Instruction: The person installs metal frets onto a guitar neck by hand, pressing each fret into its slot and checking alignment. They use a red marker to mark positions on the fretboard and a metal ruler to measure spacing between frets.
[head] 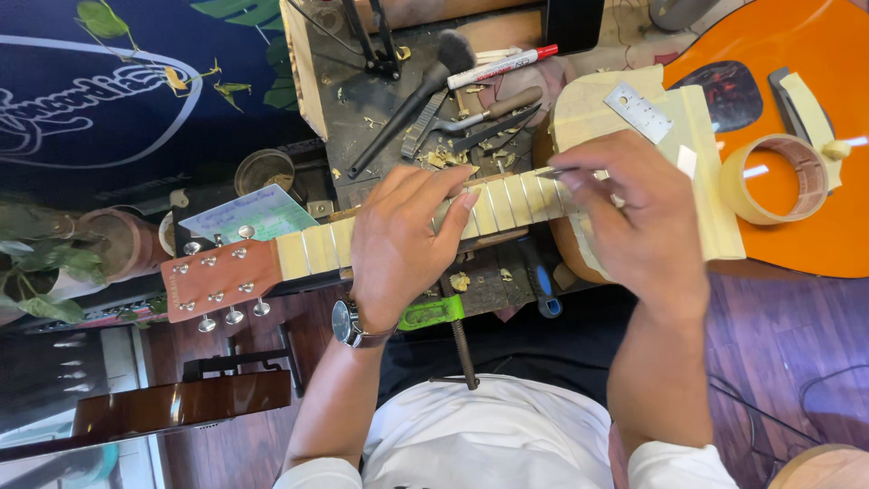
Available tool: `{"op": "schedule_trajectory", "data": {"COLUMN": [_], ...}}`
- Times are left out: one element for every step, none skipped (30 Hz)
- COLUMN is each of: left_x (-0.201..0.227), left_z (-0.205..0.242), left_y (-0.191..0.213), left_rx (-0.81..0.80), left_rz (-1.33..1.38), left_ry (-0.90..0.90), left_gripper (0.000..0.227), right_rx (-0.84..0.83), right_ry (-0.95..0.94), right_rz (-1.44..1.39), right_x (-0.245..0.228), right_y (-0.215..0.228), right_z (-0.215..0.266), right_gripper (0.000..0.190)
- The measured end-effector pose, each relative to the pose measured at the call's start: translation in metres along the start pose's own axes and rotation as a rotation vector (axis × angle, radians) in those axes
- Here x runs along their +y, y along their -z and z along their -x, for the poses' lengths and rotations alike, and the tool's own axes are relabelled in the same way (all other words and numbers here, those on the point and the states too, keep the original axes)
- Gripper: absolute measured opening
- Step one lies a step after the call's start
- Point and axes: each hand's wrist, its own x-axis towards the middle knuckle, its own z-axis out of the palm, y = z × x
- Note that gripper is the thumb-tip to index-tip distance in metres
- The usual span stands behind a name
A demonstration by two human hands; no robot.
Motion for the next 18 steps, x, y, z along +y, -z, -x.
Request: {"op": "schedule_trajectory", "data": {"left_x": [0.0, -0.001, -0.002, -0.003, -0.004, -0.004, -0.005, -0.005, -0.006, -0.006, -0.005, -0.004, -0.004, -0.004, -0.003, -0.004, -0.003, -0.003], "left_z": [0.0, 0.001, 0.002, 0.002, 0.002, 0.002, 0.002, 0.001, 0.001, 0.0, 0.0, 0.0, -0.001, 0.0, 0.0, 0.001, 0.001, 0.002], "left_y": [0.0, 0.0, 0.0, 0.0, -0.001, -0.001, -0.002, -0.001, -0.001, 0.0, -0.001, -0.001, -0.002, -0.002, -0.003, -0.003, -0.003, -0.004], "left_rx": [-0.015, -0.014, -0.035, -0.055, -0.053, -0.044, -0.035, -0.034, -0.034, -0.033, -0.032, -0.02, -0.009, -0.009, -0.012, -0.015, -0.015, -0.03], "left_rz": [-0.007, -0.012, -0.014, -0.016, -0.021, -0.006, 0.01, 0.008, 0.04, 0.073, 0.072, 0.063, 0.054, 0.055, 0.05, 0.044, 0.043, 0.034], "left_ry": [0.004, 0.01, -0.007, -0.026, -0.022, -0.025, -0.029, -0.027, -0.016, -0.006, -0.004, 0.008, 0.021, 0.021, 0.033, 0.044, 0.043, 0.085], "left_gripper": [0.023, 0.023, 0.029, 0.035, 0.035, 0.032, 0.03, 0.03, 0.018, 0.008, 0.008, 0.008, 0.01, 0.01, 0.012, 0.016, 0.016, 0.025], "right_rx": [-0.053, -0.058, -0.097, -0.134, -0.137, -0.15, -0.162, -0.164, -0.179, -0.195, -0.197, -0.208, -0.219, -0.22, -0.23, -0.239, -0.238, -0.218], "right_ry": [0.04, 0.042, 0.083, 0.124, 0.128, 0.157, 0.187, 0.188, 0.138, 0.087, 0.088, 0.078, 0.067, 0.066, 0.068, 0.072, 0.072, 0.073], "right_rz": [-0.05, -0.055, -0.086, -0.115, -0.119, -0.106, -0.092, -0.094, -0.102, -0.109, -0.109, -0.098, -0.088, -0.087, -0.105, -0.124, -0.124, -0.12], "right_x": [-0.004, -0.003, -0.003, -0.003, -0.002, 0.0, 0.002, -0.001, -0.004, -0.007, -0.005, -0.002, 0.001, -0.001, -0.003, -0.005, -0.005, -0.005], "right_y": [-0.01, -0.017, -0.024, -0.031, -0.035, -0.039, -0.043, -0.041, -0.039, -0.037, -0.036, -0.036, -0.035, -0.033, -0.032, -0.031, -0.032, -0.034], "right_z": [-0.003, -0.005, -0.006, -0.008, -0.008, -0.008, -0.008, -0.011, -0.013, -0.016, -0.016, -0.015, -0.015, -0.015, -0.016, -0.017, -0.016, -0.014], "right_gripper": [0.017, 0.017, 0.022, 0.028, 0.028, 0.033, 0.038, 0.038, 0.036, 0.037, 0.037, 0.037, 0.038, 0.038, 0.042, 0.045, 0.045, 0.046]}}
